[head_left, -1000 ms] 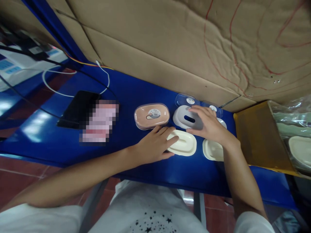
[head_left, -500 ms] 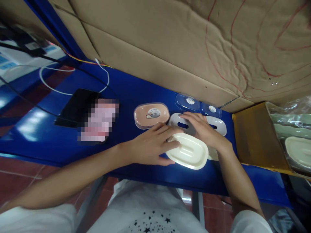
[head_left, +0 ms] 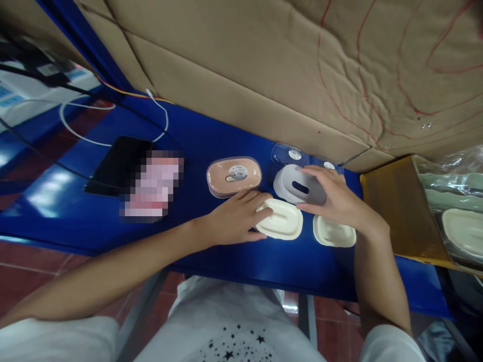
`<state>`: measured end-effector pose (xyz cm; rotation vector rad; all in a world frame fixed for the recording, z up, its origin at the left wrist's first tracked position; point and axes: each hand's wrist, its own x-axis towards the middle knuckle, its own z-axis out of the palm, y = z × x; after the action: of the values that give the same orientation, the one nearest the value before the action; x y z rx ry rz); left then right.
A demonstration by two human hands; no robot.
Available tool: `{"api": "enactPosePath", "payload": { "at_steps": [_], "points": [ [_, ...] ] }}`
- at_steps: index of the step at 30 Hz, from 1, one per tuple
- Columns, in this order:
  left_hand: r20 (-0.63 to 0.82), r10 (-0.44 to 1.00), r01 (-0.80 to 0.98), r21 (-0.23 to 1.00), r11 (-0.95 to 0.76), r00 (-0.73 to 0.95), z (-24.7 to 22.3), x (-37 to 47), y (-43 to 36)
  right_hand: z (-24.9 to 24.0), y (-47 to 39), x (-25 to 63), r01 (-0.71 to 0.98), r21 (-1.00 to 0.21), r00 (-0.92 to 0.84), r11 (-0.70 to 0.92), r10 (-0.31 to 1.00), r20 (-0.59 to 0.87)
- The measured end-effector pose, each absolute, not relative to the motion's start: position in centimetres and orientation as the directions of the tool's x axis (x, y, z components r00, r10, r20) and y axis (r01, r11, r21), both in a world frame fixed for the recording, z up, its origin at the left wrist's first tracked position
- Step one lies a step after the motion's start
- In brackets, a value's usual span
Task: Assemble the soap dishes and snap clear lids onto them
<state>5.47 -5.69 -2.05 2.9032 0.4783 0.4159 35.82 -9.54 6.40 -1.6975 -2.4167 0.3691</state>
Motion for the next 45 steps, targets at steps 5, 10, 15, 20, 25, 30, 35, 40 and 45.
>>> {"api": "enactPosePath", "payload": {
  "at_steps": [5, 10, 15, 20, 25, 30, 35, 40, 45],
  "points": [
    [0.202, 0.403, 0.362, 0.212, -0.908, 0.893, -3.3, 5.6, -5.8, 5.8, -10.3, 35.2, 0.895, -0.299, -0.371, 0.329, 0.924, -0.092],
    [0.202, 0.449, 0.398, 0.247, -0.884, 0.871, -3.0, 5.3, -6.0, 5.2, -10.9, 35.1, 0.897, -0.298, -0.379, 0.326, 0.914, -0.143],
    [0.285, 0.428, 0.365, 0.248, -0.897, 0.858, -2.3, 5.4, -5.6, 5.2, -11.3, 33.8, 0.896, -0.308, -0.388, 0.32, 0.901, -0.193],
    [0.348, 0.38, 0.334, 0.186, -0.924, 0.857, -2.5, 5.5, -5.6, 5.3, -11.6, 31.8, 0.865, -0.345, -0.455, 0.365, 0.86, -0.231],
    [0.325, 0.366, 0.325, 0.175, -0.929, 0.872, -2.6, 5.5, -5.6, 4.6, -11.5, 30.9, 0.867, -0.322, -0.456, 0.38, 0.865, -0.208],
    [0.324, 0.368, 0.324, 0.183, -0.928, 0.871, -2.9, 5.6, -5.5, 4.4, -11.5, 30.9, 0.878, -0.303, -0.442, 0.372, 0.871, -0.212],
    [0.319, 0.368, 0.331, 0.166, -0.929, 0.873, -2.6, 5.6, -5.5, 4.6, -11.8, 30.7, 0.884, -0.268, -0.443, 0.384, 0.871, -0.213],
    [0.296, 0.363, 0.336, 0.14, -0.931, 0.883, -2.4, 5.6, -5.6, 4.6, -12.1, 30.3, 0.895, -0.212, -0.435, 0.393, 0.874, -0.215],
    [0.295, 0.351, 0.327, 0.131, -0.936, 0.889, -2.7, 5.5, -5.4, 4.1, -12.0, 29.9, 0.905, -0.157, -0.423, 0.396, 0.878, -0.222]
  ]
}}
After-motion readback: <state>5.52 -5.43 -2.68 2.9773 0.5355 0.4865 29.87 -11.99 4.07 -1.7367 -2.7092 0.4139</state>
